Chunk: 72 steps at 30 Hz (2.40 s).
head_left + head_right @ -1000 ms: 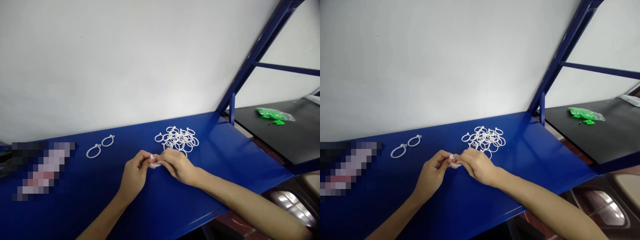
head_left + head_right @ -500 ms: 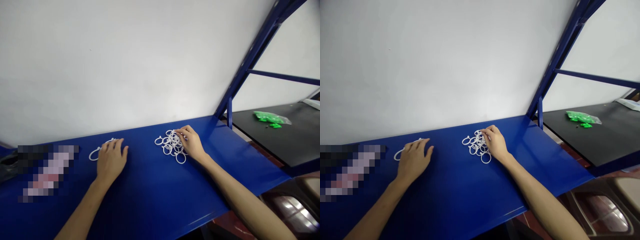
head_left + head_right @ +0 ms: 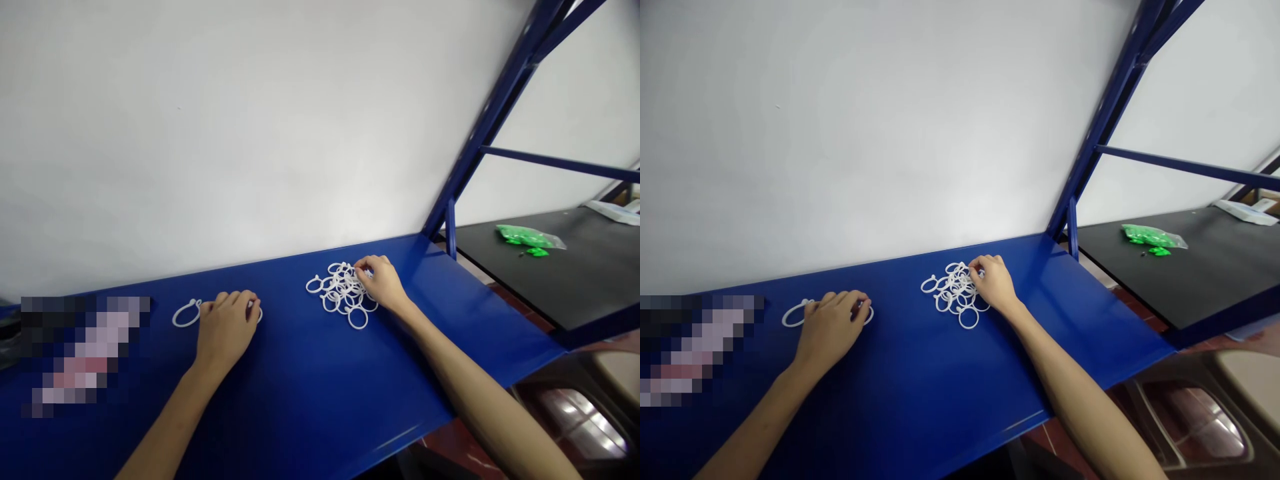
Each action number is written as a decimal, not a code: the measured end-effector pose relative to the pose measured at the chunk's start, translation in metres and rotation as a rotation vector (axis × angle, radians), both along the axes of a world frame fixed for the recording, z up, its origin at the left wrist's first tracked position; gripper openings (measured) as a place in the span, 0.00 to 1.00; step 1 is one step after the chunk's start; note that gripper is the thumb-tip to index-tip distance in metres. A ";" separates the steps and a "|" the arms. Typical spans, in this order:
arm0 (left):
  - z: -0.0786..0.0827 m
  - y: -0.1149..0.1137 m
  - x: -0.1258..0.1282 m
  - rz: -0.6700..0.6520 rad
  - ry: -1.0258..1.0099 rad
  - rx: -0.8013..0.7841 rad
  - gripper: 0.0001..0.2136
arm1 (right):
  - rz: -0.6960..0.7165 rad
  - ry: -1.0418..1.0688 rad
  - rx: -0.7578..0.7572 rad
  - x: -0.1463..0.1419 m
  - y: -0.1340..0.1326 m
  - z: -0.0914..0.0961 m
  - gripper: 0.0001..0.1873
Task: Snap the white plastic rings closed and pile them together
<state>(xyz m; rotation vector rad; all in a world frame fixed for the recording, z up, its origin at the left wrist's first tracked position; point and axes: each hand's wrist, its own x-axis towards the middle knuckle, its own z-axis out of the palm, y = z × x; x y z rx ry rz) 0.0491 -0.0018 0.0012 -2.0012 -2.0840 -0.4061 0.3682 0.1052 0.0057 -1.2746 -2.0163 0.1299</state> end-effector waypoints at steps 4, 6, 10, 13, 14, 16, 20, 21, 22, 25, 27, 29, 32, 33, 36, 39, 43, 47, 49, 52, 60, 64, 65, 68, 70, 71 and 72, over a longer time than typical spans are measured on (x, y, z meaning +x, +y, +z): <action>-0.004 0.001 -0.010 0.109 0.068 -0.021 0.21 | -0.008 -0.060 -0.022 0.002 0.003 -0.004 0.05; -0.006 0.002 -0.012 0.091 0.046 -0.070 0.20 | -0.026 -0.074 -0.028 0.004 0.004 -0.006 0.05; -0.008 0.003 -0.009 0.028 -0.030 -0.088 0.15 | -0.074 -0.090 -0.031 0.006 0.003 -0.008 0.06; -0.007 0.004 -0.006 -0.008 -0.105 -0.063 0.11 | -0.109 -0.107 -0.018 0.006 0.001 -0.006 0.06; -0.007 0.004 -0.005 -0.018 -0.134 -0.055 0.10 | -0.119 -0.110 -0.005 0.005 0.001 -0.005 0.06; -0.006 0.004 -0.003 -0.044 -0.194 -0.029 0.09 | -0.132 -0.102 0.041 0.003 -0.001 -0.001 0.07; -0.004 0.000 0.007 -0.136 -0.305 0.076 0.08 | -0.065 -0.023 0.180 -0.007 -0.015 0.013 0.08; -0.003 -0.001 0.010 -0.159 -0.329 0.107 0.08 | -0.016 0.002 0.199 -0.011 -0.021 0.016 0.08; -0.002 -0.003 0.015 -0.181 -0.350 0.135 0.08 | 0.040 0.029 0.205 -0.016 -0.029 0.020 0.08; 0.000 -0.010 0.028 -0.241 -0.377 0.196 0.07 | 0.321 0.051 0.116 -0.034 -0.055 0.023 0.08; 0.000 -0.015 0.038 -0.283 -0.379 0.221 0.07 | 0.486 0.054 0.014 -0.045 -0.071 0.020 0.09; 0.000 -0.019 0.046 -0.326 -0.386 0.234 0.06 | 0.582 0.056 -0.089 -0.054 -0.082 0.015 0.12; -0.001 -0.023 0.054 -0.364 -0.435 0.232 0.06 | 0.600 0.085 -0.176 -0.059 -0.088 0.007 0.10; -0.001 -0.023 0.056 -0.365 -0.468 0.223 0.06 | 0.591 0.107 -0.186 -0.060 -0.089 0.005 0.09; 0.002 -0.024 0.059 -0.349 -0.610 0.154 0.08 | 0.581 0.178 -0.177 -0.060 -0.087 0.004 0.08; 0.004 -0.025 0.060 -0.349 -0.735 0.067 0.09 | 0.595 0.200 -0.140 -0.059 -0.086 0.003 0.07; 0.003 -0.027 0.062 -0.374 -0.779 0.077 0.08 | 0.641 0.195 -0.123 -0.060 -0.086 0.002 0.04; 0.001 -0.031 0.063 -0.419 -0.740 0.137 0.07 | 0.705 0.144 -0.093 -0.058 -0.088 0.004 0.08; -0.001 -0.031 0.061 -0.452 -0.707 0.158 0.07 | 0.726 0.095 -0.069 -0.056 -0.090 0.005 0.10; -0.003 -0.032 0.060 -0.514 -0.649 0.210 0.07 | 0.750 0.031 -0.011 -0.055 -0.092 0.005 0.11; 0.001 -0.020 0.051 -0.493 -0.438 0.201 0.09 | 0.602 0.046 0.094 -0.056 -0.079 0.006 0.10; 0.006 -0.002 0.006 -0.074 -0.137 0.190 0.18 | 0.222 0.096 0.123 -0.032 -0.045 0.014 0.09; 0.006 0.001 -0.008 0.065 -0.063 0.158 0.20 | 0.105 0.097 0.107 -0.023 -0.035 0.015 0.09; 0.007 0.001 -0.043 0.383 0.041 0.022 0.26 | -0.105 0.053 0.006 0.001 -0.009 0.013 0.09; 0.005 -0.002 -0.055 0.424 0.055 -0.107 0.25 | -0.140 -0.014 -0.047 0.011 0.001 0.010 0.08; 0.004 -0.003 -0.057 0.409 0.068 -0.144 0.24 | -0.141 -0.041 -0.061 0.013 0.003 0.007 0.09; 0.003 -0.004 -0.057 0.377 0.083 -0.165 0.23 | -0.138 -0.061 -0.066 0.014 0.004 0.006 0.09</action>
